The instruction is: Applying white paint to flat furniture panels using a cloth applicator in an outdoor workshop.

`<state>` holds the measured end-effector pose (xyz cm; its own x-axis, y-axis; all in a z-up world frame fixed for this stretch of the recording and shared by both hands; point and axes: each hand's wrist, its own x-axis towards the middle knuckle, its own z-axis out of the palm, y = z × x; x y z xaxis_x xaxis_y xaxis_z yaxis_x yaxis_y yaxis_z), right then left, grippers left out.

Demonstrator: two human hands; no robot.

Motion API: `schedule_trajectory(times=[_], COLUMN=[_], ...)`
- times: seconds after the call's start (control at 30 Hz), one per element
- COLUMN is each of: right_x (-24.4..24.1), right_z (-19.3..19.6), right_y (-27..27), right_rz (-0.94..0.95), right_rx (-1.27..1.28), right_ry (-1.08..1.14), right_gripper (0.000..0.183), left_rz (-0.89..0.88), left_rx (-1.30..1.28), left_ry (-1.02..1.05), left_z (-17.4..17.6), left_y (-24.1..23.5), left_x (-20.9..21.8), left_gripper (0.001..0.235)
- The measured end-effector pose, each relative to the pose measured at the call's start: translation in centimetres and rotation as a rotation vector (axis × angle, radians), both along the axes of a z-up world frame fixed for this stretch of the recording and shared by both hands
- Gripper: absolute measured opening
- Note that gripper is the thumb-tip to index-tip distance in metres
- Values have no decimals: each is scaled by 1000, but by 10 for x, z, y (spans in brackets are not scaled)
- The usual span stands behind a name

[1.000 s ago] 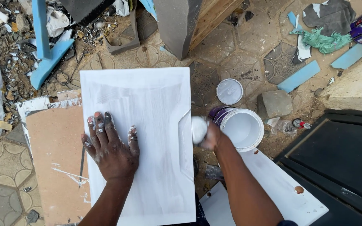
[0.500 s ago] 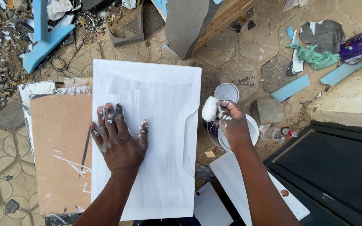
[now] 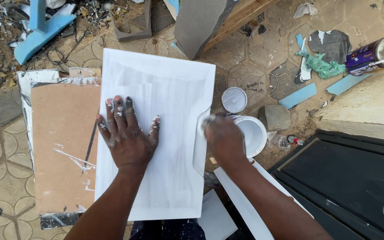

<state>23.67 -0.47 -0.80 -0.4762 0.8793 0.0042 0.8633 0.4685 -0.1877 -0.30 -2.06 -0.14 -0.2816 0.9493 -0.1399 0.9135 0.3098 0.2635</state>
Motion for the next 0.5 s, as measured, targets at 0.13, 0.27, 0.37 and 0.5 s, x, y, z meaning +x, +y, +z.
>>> schedule_trajectory(times=[0.13, 0.27, 0.37, 0.5], right_x=[27, 48, 25, 41], right_z=[-25, -48, 11, -7], right_y=[25, 23, 74, 75], right_rz=[-959, -1625, -1434, -1152], right_rx=[-451, -757, -681, -754], right_ry=[490, 1270, 1010, 894], right_gripper=[24, 27, 35, 33], left_rz=[-10, -9, -9, -28], left_rx=[10, -5, -28, -35], left_ry=[-4, -20, -45, -17], left_z=[3, -1, 3, -3], left_y=[1, 5, 5, 4], left_x=[2, 2, 0, -2], left_gripper=[85, 85, 84, 82])
